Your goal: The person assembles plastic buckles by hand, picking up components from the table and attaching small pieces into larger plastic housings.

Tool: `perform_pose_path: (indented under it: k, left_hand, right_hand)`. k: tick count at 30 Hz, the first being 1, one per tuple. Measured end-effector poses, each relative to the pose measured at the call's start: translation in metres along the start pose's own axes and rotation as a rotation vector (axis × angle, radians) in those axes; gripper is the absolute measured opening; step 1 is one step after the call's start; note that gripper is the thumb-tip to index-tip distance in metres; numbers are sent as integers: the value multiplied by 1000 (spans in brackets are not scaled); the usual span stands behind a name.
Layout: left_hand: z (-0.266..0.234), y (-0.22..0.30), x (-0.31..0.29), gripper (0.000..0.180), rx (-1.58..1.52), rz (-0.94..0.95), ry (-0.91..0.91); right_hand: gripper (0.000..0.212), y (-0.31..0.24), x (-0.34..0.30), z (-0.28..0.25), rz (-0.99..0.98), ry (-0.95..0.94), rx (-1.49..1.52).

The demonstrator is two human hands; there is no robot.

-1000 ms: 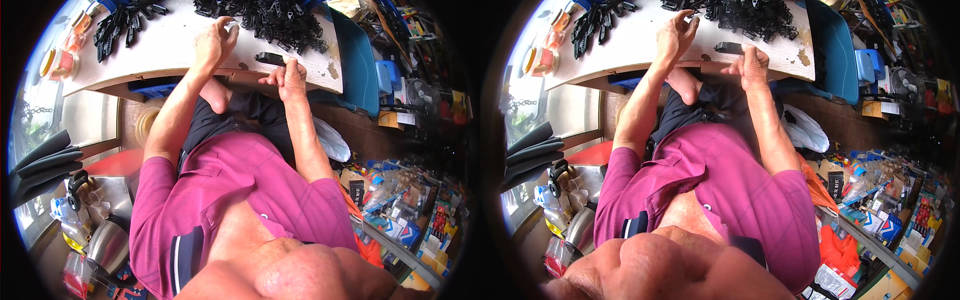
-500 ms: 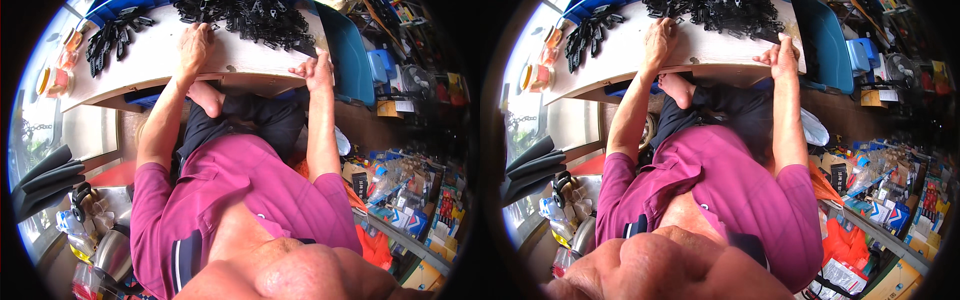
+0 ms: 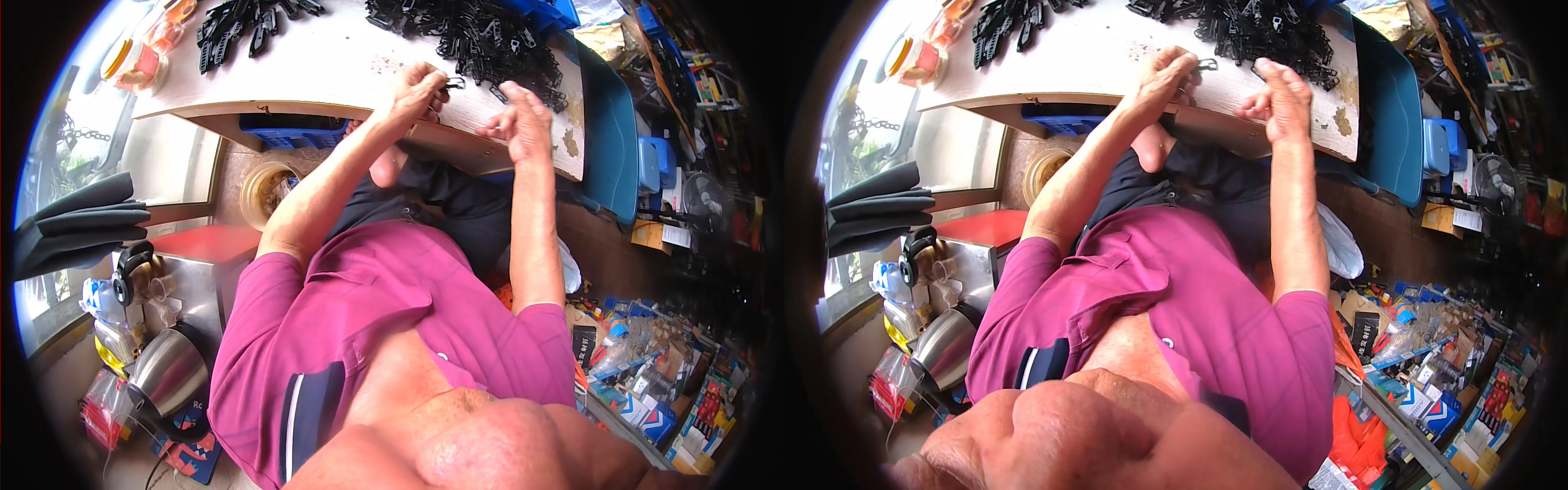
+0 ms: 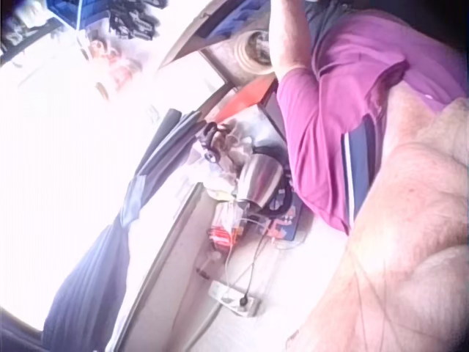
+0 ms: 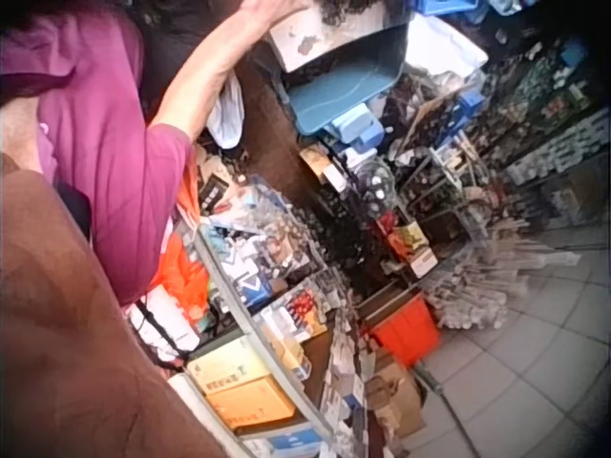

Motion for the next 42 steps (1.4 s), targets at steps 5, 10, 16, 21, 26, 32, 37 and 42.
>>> perform_pose_path:
  k: [5,10,16,21,26,32,37,42]
  left_hand:
    - [12,1,-8,29,41,60,-22]
    - [12,-2,-10,29,57,100,56]
    - [-4,-3,-13,28,241,282,126]
    - [-127,56,17,37,1137,1129,912]
    - [-224,81,37,41,1682,616,1046]
    - [-239,77,46,29,1592,868,973]
    - [-210,67,30,29,1463,884,871]
    - [-193,66,15,30,1589,933,836]
  right_hand:
    - [24,28,1,25,-38,-122,-69]
    - [24,31,-9,32,31,-63,-81]
    - [21,34,-15,42,56,-63,-15]
    - [20,37,-20,48,15,-132,58]
    - [21,40,-15,45,47,-172,51]
    - [20,41,-15,44,57,-163,46]
    - [15,37,-19,46,73,-114,87]
    - [14,37,-18,46,54,-118,101]
Point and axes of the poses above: each hand's wrist, its own x-axis towards the middle knuckle, its own z-axis out of the palm, y = z × x, the point moved 2 cm from there along x, towards the middle knuckle, and after that the axes turned 10 degrees about y, right-handed, at the moved point
